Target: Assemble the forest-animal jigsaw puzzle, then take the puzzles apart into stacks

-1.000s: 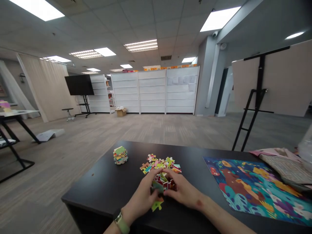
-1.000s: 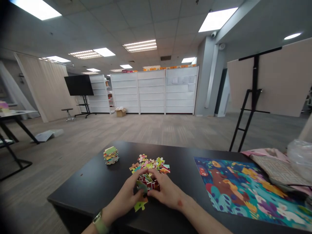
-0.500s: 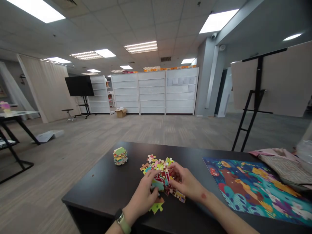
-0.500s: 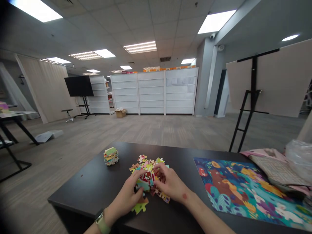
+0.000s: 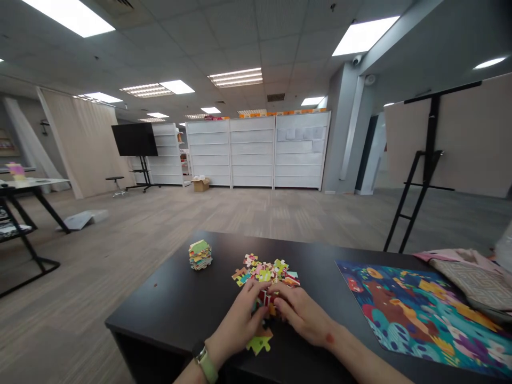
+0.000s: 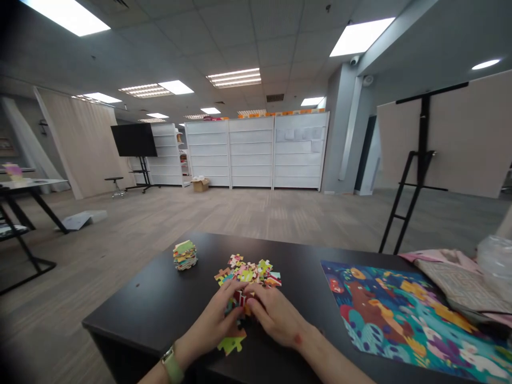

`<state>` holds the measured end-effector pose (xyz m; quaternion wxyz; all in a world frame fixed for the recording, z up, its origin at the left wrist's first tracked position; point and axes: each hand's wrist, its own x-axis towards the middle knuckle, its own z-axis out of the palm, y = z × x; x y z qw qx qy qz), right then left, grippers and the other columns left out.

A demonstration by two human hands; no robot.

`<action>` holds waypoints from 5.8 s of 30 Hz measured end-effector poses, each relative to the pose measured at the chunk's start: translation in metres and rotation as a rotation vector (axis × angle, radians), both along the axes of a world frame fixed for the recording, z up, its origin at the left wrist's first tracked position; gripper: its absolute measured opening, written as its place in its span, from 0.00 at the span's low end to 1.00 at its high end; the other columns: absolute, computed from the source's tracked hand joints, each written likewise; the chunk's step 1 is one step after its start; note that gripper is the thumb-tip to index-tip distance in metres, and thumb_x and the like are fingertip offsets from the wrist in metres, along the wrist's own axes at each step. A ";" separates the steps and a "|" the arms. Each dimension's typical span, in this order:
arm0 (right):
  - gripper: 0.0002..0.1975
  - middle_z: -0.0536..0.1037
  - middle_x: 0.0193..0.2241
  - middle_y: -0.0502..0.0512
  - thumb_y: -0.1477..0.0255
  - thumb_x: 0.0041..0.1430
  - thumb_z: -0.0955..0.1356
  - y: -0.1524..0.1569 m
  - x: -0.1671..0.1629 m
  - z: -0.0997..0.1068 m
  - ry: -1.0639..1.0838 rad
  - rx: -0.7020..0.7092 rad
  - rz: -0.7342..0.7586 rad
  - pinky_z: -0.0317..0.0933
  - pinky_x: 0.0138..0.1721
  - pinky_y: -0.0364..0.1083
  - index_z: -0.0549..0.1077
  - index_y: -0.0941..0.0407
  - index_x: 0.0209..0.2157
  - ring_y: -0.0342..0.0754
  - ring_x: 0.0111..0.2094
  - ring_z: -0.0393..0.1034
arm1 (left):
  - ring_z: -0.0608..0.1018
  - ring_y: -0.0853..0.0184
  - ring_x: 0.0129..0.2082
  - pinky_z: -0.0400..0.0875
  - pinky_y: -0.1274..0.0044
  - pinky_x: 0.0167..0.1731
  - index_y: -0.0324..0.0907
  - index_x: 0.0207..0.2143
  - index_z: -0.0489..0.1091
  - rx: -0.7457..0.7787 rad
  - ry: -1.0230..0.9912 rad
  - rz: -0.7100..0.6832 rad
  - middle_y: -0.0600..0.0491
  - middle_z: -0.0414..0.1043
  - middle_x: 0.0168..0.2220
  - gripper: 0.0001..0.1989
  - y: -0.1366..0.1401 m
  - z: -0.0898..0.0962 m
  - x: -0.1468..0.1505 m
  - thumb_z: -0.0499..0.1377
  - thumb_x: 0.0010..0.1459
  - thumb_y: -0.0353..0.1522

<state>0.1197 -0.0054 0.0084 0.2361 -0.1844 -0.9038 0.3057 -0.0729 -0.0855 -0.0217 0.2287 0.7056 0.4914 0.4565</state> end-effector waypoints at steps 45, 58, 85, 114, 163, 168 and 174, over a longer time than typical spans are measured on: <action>0.06 0.77 0.31 0.51 0.71 0.60 0.67 0.020 -0.002 -0.019 0.136 -0.201 -0.182 0.63 0.38 0.45 0.75 0.54 0.37 0.47 0.33 0.71 | 0.72 0.58 0.52 0.65 0.68 0.54 0.44 0.52 0.67 -0.129 -0.295 -0.109 0.48 0.70 0.51 0.19 -0.006 0.000 0.000 0.59 0.58 0.27; 0.27 0.75 0.51 0.61 0.56 0.54 0.71 0.030 0.010 -0.011 -0.196 0.123 -0.338 0.59 0.54 0.56 0.73 0.55 0.53 0.59 0.51 0.67 | 0.73 0.55 0.51 0.64 0.68 0.55 0.46 0.53 0.70 -0.037 0.028 0.001 0.49 0.73 0.51 0.26 -0.014 0.010 -0.008 0.55 0.52 0.22; 0.21 0.80 0.42 0.58 0.61 0.50 0.72 0.050 0.005 -0.024 -0.183 -0.032 -0.453 0.63 0.46 0.50 0.74 0.55 0.44 0.56 0.44 0.74 | 0.74 0.54 0.51 0.66 0.68 0.54 0.49 0.56 0.66 -0.039 0.181 -0.147 0.50 0.72 0.53 0.28 -0.015 0.015 0.047 0.56 0.53 0.22; 0.09 0.76 0.41 0.54 0.65 0.64 0.63 0.010 -0.007 -0.007 0.147 -0.250 -0.039 0.63 0.48 0.49 0.69 0.55 0.42 0.50 0.43 0.69 | 0.59 0.56 0.67 0.50 0.61 0.67 0.47 0.67 0.51 0.014 -0.031 -0.083 0.44 0.55 0.66 0.36 -0.018 -0.004 0.011 0.54 0.58 0.20; 0.25 0.72 0.48 0.59 0.63 0.46 0.76 0.038 0.028 0.005 -0.320 -0.019 -0.123 0.59 0.54 0.53 0.74 0.56 0.46 0.57 0.51 0.66 | 0.60 0.56 0.66 0.52 0.65 0.66 0.54 0.69 0.46 -0.115 0.262 -0.011 0.51 0.55 0.67 0.42 -0.027 0.017 -0.024 0.60 0.57 0.27; 0.19 0.74 0.42 0.53 0.73 0.43 0.74 0.035 0.023 -0.001 -0.320 -0.073 -0.132 0.61 0.48 0.48 0.74 0.54 0.41 0.51 0.46 0.68 | 0.73 0.61 0.51 0.66 0.73 0.54 0.53 0.58 0.65 -0.104 0.298 -0.006 0.53 0.67 0.52 0.29 -0.031 0.028 -0.026 0.60 0.54 0.27; 0.30 0.75 0.42 0.52 0.79 0.43 0.70 0.039 0.018 -0.013 -0.238 -0.115 -0.209 0.62 0.41 0.45 0.68 0.53 0.51 0.48 0.40 0.69 | 0.73 0.59 0.50 0.67 0.71 0.53 0.49 0.55 0.66 -0.080 0.271 -0.084 0.51 0.69 0.51 0.28 -0.030 0.027 -0.005 0.62 0.51 0.27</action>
